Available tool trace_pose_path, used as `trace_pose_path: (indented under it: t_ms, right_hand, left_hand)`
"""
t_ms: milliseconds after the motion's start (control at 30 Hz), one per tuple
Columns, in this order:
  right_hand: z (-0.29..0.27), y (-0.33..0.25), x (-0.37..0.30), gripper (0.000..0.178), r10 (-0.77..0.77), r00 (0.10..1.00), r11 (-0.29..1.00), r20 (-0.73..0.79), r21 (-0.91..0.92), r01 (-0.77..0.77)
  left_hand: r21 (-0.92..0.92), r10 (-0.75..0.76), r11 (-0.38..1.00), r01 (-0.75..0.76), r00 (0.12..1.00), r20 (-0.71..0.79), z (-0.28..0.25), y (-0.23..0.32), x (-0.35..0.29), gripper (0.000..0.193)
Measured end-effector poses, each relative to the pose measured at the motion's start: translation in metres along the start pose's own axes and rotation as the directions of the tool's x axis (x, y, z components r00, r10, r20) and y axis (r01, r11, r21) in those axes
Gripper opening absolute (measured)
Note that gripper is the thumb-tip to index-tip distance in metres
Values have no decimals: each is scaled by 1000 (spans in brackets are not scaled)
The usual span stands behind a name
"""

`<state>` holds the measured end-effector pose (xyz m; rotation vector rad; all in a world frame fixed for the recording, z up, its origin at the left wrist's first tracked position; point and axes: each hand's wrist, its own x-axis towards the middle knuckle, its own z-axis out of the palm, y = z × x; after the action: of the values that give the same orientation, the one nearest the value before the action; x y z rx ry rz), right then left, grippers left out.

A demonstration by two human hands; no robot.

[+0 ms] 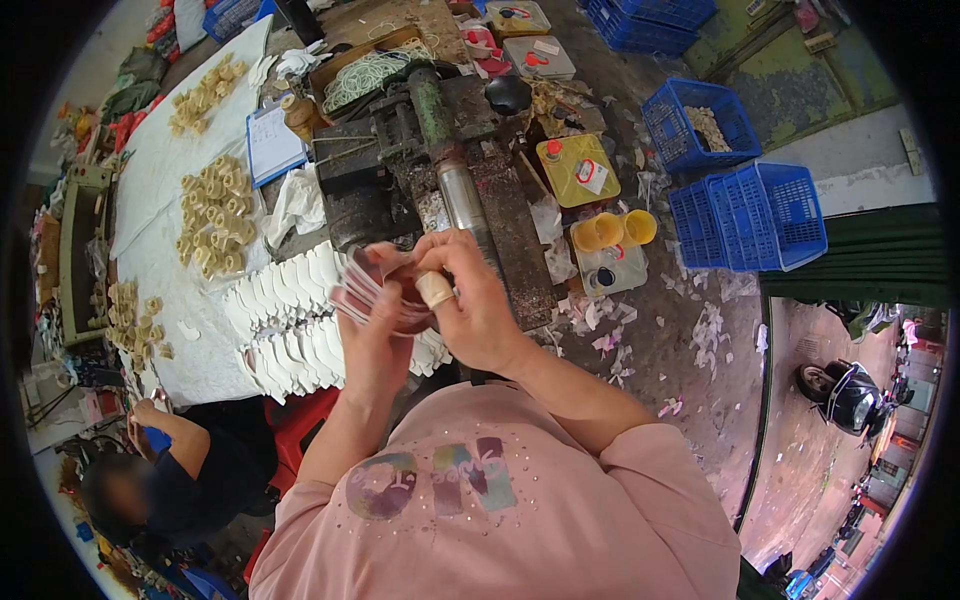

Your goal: The recorder is applying adhesive or treating the edges of shoe insoles using a specialized industrial machine with a rotating roller.

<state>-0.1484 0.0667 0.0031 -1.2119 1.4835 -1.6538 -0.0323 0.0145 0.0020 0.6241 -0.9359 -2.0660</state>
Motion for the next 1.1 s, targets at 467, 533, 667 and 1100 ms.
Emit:
trace_pose_path:
  t_ms: [467, 533, 667, 1100]
  right_hand:
    - [-87, 16, 32, 17, 152, 931, 615, 333, -769, 175]
    - [-80, 19, 33, 18, 67, 955, 605, 287, -773, 190]
    - [-90, 34, 33, 22, 40, 996, 744, 84, -668, 27]
    - [-81, 33, 28, 14, 84, 990, 811, -113, -570, -134]
  left_hand:
    - [944, -192, 244, -222, 943, 271, -3, -5, 12, 54]
    - [939, -176, 281, -198, 951, 253, -6, -3, 15, 52]
    - [905, -61, 394, -160, 978, 200, -34, 0, 9, 49]
    - [931, -72, -365, -11, 997, -16, -245, 15, 25, 45]
